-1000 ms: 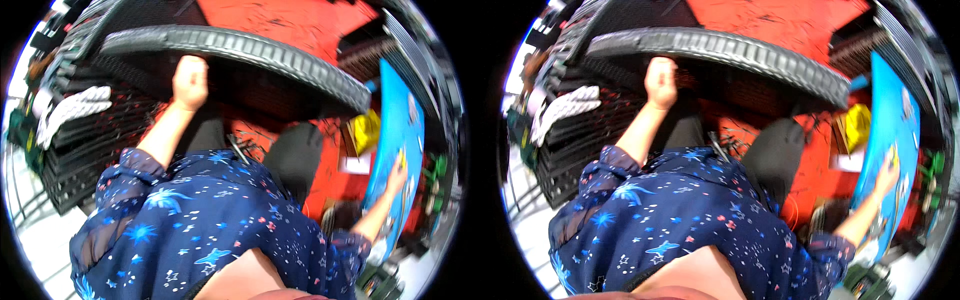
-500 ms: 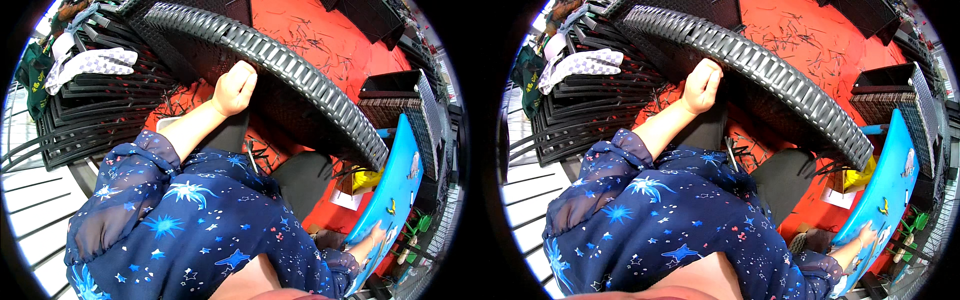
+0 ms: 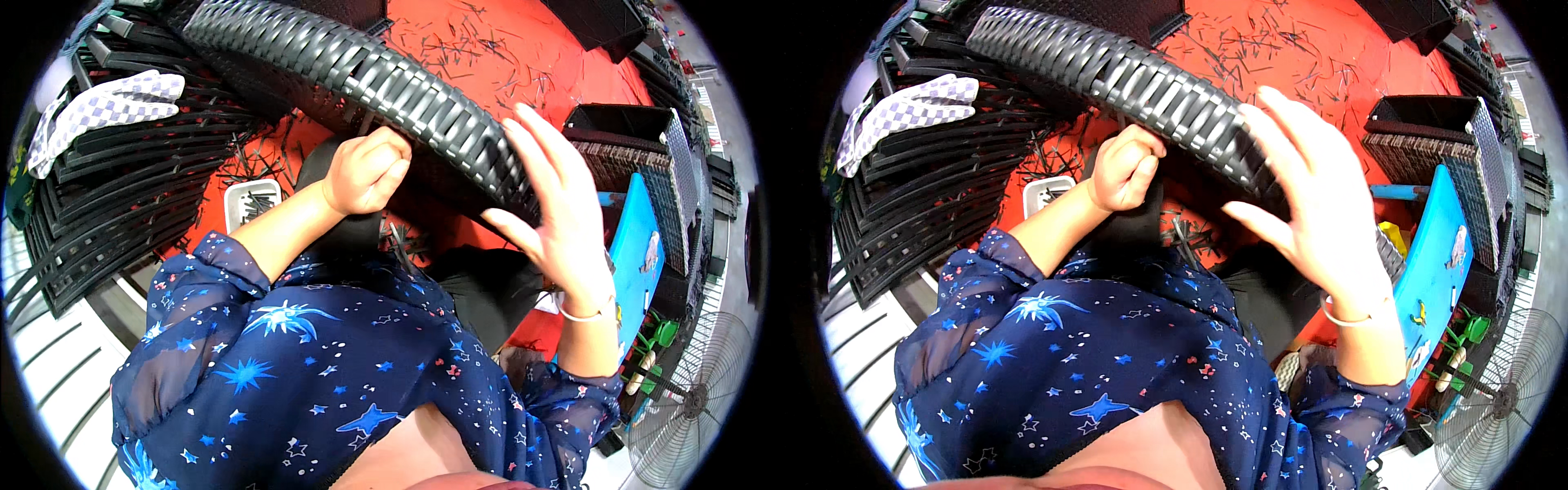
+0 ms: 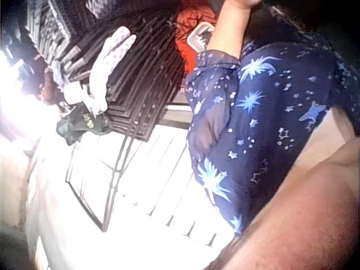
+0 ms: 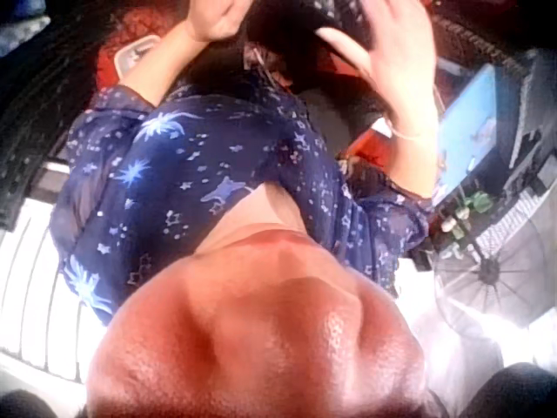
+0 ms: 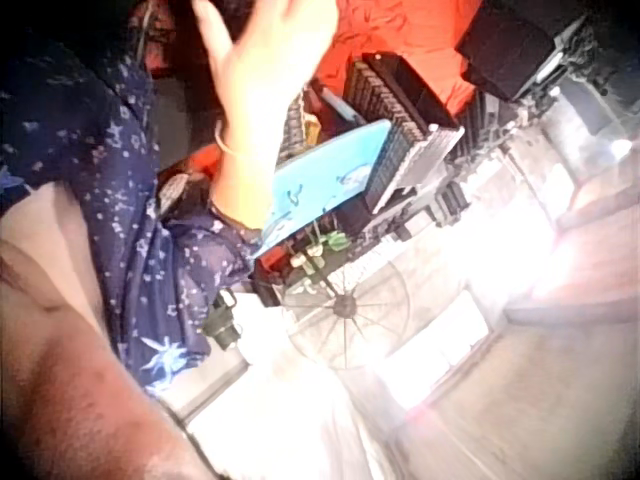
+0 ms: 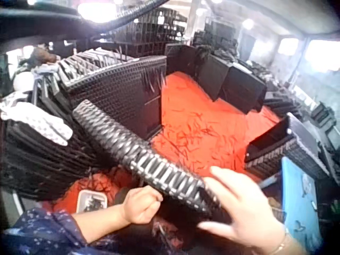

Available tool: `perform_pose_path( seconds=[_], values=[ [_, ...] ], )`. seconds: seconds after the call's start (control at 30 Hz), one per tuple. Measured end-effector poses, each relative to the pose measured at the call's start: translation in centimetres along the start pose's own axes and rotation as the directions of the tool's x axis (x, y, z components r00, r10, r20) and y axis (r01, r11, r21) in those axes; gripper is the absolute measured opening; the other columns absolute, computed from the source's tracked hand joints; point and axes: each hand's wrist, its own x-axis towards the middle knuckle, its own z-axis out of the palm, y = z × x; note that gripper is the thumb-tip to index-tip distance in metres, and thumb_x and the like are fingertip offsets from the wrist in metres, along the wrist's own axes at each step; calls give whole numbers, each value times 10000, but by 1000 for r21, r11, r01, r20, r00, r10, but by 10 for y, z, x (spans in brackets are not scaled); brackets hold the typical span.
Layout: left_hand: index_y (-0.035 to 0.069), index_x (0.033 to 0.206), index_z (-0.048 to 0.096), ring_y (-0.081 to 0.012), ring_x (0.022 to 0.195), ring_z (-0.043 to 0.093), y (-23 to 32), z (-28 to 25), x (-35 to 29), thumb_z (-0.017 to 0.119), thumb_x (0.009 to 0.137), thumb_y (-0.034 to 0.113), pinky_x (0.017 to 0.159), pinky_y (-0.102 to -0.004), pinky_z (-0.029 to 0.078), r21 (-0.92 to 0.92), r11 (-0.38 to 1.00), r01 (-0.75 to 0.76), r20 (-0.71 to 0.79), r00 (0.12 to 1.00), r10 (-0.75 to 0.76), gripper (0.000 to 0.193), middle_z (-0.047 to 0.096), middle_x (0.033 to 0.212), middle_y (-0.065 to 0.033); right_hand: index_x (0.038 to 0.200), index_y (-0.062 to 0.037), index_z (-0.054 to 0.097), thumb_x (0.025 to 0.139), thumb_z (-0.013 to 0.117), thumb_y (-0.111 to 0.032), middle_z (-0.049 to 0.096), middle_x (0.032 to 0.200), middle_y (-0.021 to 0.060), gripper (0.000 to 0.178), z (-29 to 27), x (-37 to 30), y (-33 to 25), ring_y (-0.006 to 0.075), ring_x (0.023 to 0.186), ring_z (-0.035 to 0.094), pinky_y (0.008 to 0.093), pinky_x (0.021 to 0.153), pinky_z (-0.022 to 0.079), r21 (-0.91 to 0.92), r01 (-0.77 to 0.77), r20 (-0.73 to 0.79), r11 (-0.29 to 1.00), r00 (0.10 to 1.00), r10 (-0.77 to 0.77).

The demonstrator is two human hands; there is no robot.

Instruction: The person weaves a black plastic strip into the rim of a large black basket. They use pliers to tuck and secure the strip, then continue weaving by hand, adjusting the weave pattern along the basket's edge.

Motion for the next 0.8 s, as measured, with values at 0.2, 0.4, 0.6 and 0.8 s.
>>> perform_pose_path(
  seconds=[0.2, 0.4, 0.6, 0.8],
  values=[
    [52, 803, 632, -273, 656, 648, 23, -23, -17, 696, 800, 58, 555, -376, 521, -90, 996, -23, 242, 969, 44, 64, 689, 905, -86, 1499, -21, 450, 754, 841, -226, 468, 1525, 200, 866, 1, -14, -9, 389, 1309, 533, 451, 1101, 445, 247, -50, 216, 968, 976, -4],
    [12, 723, 613, -373, 790, 697, 55, -41, -24, 706, 758, 46, 727, -532, 560, -206, 978, -12, 399, 912, 95, 105, 691, 895, -164, 1506, 36, 412, 577, 936, -209, 552, 1463, 212, 1094, -30, -38, -13, 425, 1258, 577, 458, 1056, 467, 288, -188, 421, 939, 906, 52],
    [-4, 739, 605, -424, 880, 700, 65, -57, -26, 684, 767, 33, 818, -579, 550, -247, 945, 213, 714, 699, 29, 91, 693, 938, -224, 1494, 82, 379, 544, 924, -179, 575, 1398, 263, 1126, -29, -50, -19, 446, 1181, 611, 478, 991, 494, 248, -156, 358, 956, 932, 59],
    [-1, 741, 606, -419, 874, 700, 94, -63, -26, 681, 774, 30, 814, -568, 552, -243, 937, 253, 657, 753, -34, 88, 693, 940, -219, 1503, 69, 353, 611, 894, -172, 573, 1352, 335, 1071, -27, -62, -19, 477, 1129, 645, 498, 935, 545, 336, -118, 284, 934, 959, 19]
  ],
)
